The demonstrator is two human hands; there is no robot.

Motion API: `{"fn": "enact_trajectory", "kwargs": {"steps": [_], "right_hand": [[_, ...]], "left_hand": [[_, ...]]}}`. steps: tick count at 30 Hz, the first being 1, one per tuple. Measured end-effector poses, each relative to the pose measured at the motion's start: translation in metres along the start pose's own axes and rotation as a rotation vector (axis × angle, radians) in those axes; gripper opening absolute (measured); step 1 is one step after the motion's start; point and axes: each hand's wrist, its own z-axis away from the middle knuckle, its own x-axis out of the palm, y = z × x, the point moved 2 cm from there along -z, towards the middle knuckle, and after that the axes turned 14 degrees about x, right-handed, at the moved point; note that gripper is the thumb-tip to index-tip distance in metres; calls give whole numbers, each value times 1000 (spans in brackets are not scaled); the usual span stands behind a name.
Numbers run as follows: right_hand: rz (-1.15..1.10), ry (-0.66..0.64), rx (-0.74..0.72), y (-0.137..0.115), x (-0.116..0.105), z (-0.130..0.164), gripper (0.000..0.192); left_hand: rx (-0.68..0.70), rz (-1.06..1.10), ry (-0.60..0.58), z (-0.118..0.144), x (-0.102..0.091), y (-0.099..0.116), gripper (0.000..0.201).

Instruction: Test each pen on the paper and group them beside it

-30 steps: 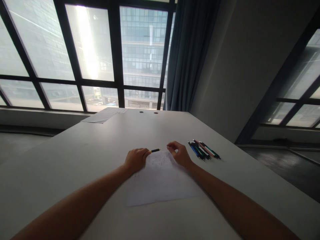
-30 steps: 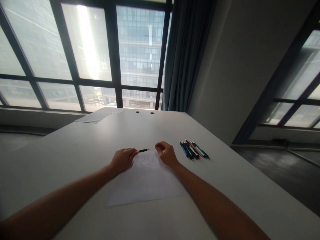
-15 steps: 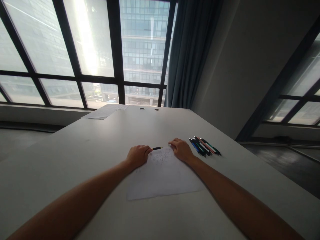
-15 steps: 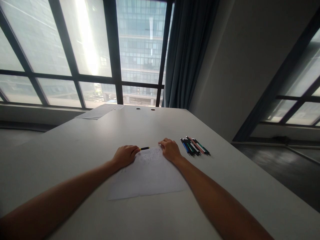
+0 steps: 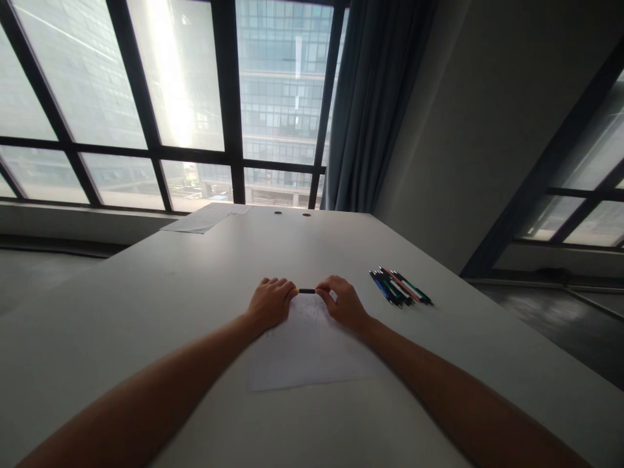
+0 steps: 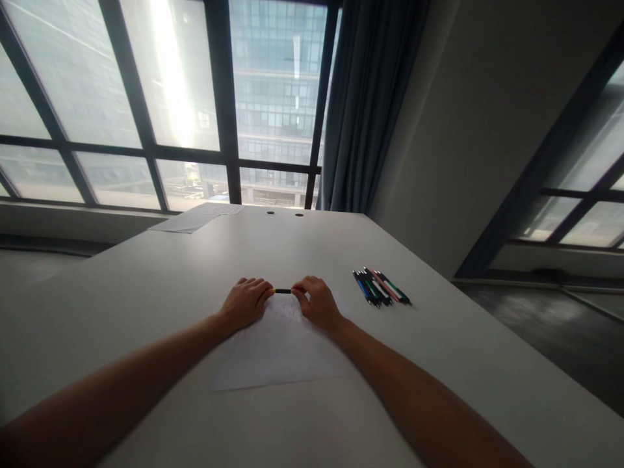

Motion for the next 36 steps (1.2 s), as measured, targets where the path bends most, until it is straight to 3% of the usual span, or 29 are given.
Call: {"fn": "enact_trajectory", "kwargs": {"steps": [4,9,12,20,31,36], "right_hand": [[-176,-9,57,-7,1,3,6],[-232,11,40,-15,3,6,6],[-232,-3,4,-17,4,7,4],[-207,18,-36,-21,-2,9,5],[-116,-23,-16,-15,1,8,6],[-75,94,-2,-2,-13,0,6]], "left_hand": [[82,20,60,-1,-3,3,18],[214,220,47,-1,1,8,29],[252,317,46,0,1,10,25],[39,173,46,1,-3,9,30],[25,75,55,1,-3,10,34],[-36,54,39,1,-3,8,33]]}}
